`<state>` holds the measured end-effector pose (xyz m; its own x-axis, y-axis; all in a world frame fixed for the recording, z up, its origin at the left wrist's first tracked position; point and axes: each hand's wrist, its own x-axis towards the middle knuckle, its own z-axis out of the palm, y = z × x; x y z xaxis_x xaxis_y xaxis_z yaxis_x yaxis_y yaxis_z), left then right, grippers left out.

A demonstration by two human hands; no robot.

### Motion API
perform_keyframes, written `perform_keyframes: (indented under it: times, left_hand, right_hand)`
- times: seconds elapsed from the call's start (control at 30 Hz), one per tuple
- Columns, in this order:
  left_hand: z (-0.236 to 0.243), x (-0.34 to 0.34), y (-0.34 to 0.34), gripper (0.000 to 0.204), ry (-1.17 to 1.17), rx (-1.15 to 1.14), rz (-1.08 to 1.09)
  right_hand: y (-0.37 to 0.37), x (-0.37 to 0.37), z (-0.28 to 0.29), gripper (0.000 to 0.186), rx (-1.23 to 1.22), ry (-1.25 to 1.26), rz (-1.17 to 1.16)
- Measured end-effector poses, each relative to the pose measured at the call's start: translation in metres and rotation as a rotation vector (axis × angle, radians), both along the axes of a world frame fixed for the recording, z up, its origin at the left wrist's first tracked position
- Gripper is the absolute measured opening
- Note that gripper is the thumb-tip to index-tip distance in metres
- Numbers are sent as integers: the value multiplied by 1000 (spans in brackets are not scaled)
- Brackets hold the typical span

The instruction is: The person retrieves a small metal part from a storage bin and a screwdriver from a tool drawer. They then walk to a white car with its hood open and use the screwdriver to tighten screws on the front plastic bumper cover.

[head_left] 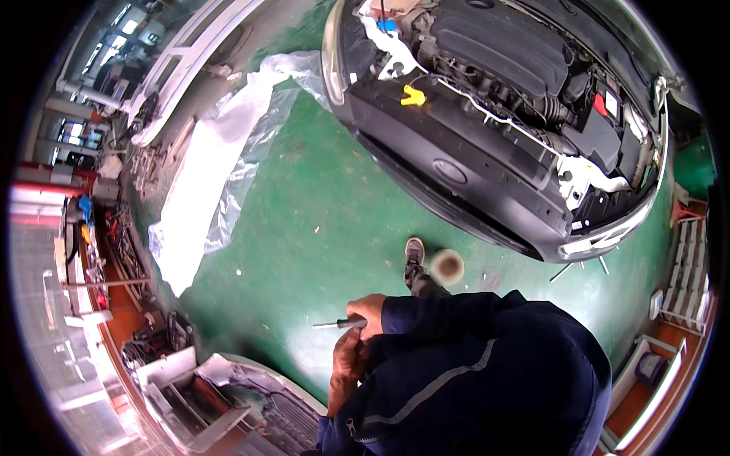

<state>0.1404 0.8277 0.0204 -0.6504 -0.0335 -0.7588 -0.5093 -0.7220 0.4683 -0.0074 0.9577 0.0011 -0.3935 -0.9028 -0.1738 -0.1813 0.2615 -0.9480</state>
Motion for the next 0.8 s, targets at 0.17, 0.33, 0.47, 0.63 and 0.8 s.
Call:
perform_keyframes:
  times: [0.17,0.33,0.47,0.63,0.8]
  left_hand:
    - [7,-92,-28,22,31,-37,-173]
    - [9,-197,-32,22,223,67,-197]
    - [18,-268,-59,20,177,-41,-223]
    - [38,-364,-61,20,405,-126,-434]
    - [67,-421,-64,21,413,214,-497]
  right_hand:
    - [-10,-70,2,46,-41,-2,-146]
    - [26,-130,25,50,-103,29,-529]
    - [52,-154,53,53,-102,148,-796]
    - [77,-163,117,39,-230,330,-958]
    - [49,-157,130,33,-195,297,-1119]
